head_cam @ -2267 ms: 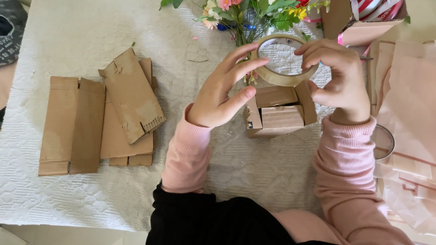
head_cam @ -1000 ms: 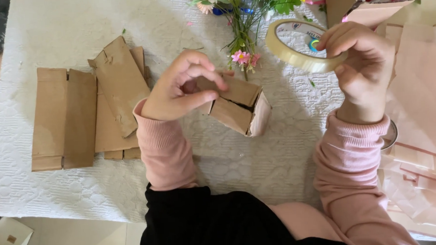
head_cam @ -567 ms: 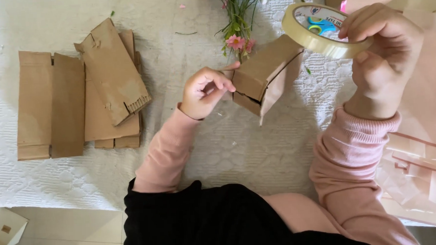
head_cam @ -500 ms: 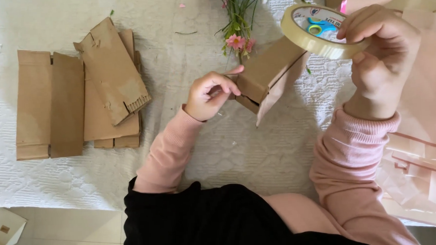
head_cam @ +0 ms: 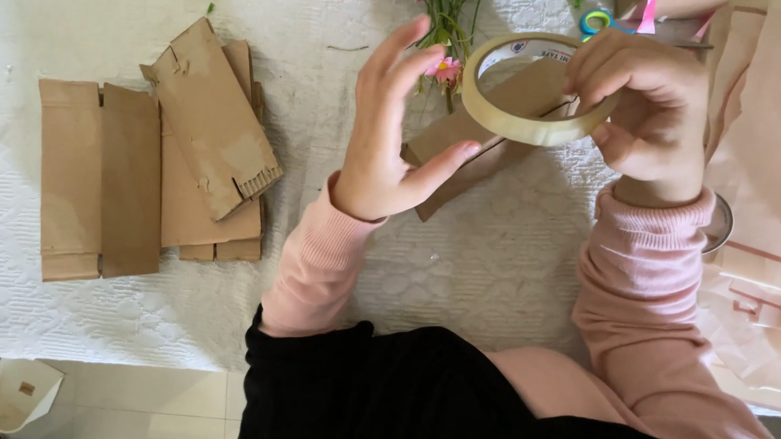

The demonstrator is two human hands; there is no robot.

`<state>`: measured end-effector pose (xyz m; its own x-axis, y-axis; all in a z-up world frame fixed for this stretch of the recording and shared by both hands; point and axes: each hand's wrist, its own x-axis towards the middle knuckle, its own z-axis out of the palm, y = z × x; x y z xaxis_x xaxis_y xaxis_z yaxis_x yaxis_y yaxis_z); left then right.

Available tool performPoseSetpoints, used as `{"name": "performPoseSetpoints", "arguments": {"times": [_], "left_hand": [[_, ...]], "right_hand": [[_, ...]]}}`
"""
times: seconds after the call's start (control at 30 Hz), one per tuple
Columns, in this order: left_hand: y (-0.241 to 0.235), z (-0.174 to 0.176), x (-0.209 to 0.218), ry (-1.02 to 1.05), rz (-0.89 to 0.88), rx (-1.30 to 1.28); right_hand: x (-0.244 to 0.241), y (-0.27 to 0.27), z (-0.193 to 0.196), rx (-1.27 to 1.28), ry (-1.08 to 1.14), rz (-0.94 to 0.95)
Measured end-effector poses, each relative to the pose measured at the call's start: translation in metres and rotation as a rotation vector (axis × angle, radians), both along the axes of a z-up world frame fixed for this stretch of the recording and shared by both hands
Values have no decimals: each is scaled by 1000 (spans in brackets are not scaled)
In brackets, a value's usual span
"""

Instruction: The person assembles a small cardboard box by folding the flaps and securing them with clear adhesive tape. They use scissors to cut the tape and press the edges to ensure the box is closed.

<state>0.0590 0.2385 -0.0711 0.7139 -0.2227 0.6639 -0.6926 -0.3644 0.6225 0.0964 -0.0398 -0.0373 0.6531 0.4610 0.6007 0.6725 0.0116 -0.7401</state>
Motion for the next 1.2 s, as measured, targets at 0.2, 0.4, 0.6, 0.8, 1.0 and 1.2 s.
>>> {"name": "performPoseSetpoints", "arguments": {"times": [0.2,0.4,0.6,0.8,1.0,1.2], "left_hand": [[-7,47,11,-159,-372,163],[-6,38,18,-181,-353,146],[-10,45,6,-254,-205,288],[-19,48,1,-290,-230,228],[-7,44,10,-215,-338,155],[-6,36,14,-302,-333,153]], "right_hand": [[-1,9,-2,68,50,76],[1,13,3,-20,103,171],[-8,15,8,-170,25,97],[-16,13,13,-157,22,99],[-9,9,9,63,92,185],[0,2,10,1,171,306]]}}
